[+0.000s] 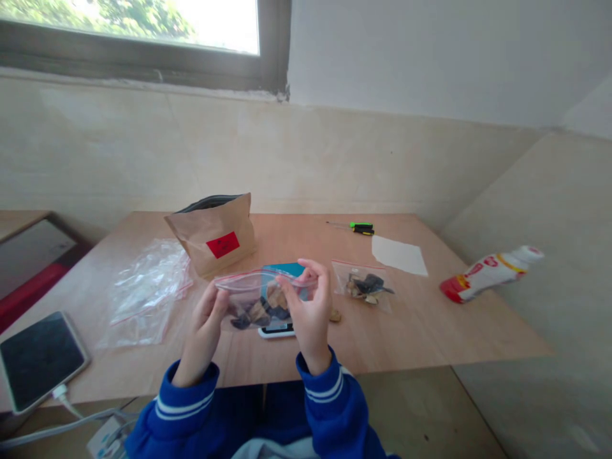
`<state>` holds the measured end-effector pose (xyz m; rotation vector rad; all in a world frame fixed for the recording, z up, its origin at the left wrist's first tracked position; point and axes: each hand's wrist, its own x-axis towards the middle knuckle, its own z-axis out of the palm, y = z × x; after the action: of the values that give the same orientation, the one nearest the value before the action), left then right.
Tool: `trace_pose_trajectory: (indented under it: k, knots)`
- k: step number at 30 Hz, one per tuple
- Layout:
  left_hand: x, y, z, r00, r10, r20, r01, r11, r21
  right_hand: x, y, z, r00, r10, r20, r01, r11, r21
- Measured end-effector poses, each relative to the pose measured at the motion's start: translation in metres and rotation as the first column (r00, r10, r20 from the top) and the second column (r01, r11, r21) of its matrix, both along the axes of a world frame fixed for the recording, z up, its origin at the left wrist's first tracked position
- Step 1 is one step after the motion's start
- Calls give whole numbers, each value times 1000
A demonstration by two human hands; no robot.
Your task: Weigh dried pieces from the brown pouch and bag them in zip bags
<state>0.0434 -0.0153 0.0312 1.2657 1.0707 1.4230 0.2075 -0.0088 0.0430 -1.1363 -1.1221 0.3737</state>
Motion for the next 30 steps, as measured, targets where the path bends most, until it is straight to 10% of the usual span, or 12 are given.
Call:
trace_pose_trajectory:
  k: [8,30]
  knots:
    - [6,-6,1,983,115,143,-101,990,-101,21,-11,-18,903,342,-261,-392,904,-169]
    - [-7,-11,-2,983,74,168,-53,990,-130,31,-32,-17,909,306,-281,-336,940,-64]
